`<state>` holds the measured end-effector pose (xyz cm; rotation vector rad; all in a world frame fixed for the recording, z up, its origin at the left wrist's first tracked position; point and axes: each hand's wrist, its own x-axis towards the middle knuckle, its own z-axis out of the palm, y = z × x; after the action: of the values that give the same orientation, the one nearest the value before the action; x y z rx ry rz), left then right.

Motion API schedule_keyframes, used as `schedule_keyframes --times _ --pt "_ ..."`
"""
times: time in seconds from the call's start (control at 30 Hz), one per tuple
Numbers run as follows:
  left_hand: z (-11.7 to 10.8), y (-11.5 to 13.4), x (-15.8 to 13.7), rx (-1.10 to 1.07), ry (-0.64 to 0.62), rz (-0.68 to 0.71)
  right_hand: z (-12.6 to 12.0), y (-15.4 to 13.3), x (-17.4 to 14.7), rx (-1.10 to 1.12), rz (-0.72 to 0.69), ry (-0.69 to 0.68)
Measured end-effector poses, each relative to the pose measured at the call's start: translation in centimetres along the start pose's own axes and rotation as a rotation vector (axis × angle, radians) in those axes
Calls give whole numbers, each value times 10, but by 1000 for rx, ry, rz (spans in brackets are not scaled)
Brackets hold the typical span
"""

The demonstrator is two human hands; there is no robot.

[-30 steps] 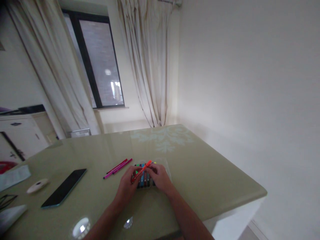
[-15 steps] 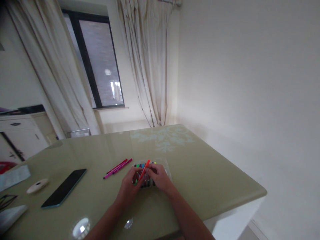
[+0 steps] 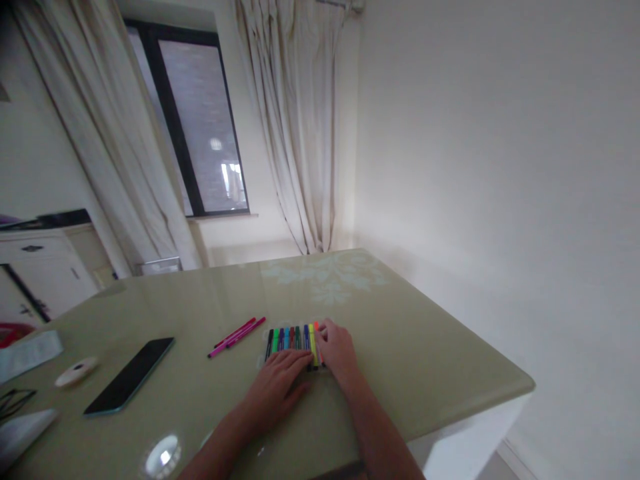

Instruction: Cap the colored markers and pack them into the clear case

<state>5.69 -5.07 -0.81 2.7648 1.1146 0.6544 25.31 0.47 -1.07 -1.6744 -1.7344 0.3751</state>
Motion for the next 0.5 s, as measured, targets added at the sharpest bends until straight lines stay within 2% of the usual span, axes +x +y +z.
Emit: schedule_keyframes --times 0.27,0.5 --pt "2 2 0 85 -44 5 8 -3 0 -170 -61 -9" --pt "4 0 3 -1 -18 -16 8 -6 -1 -200 -66 12"
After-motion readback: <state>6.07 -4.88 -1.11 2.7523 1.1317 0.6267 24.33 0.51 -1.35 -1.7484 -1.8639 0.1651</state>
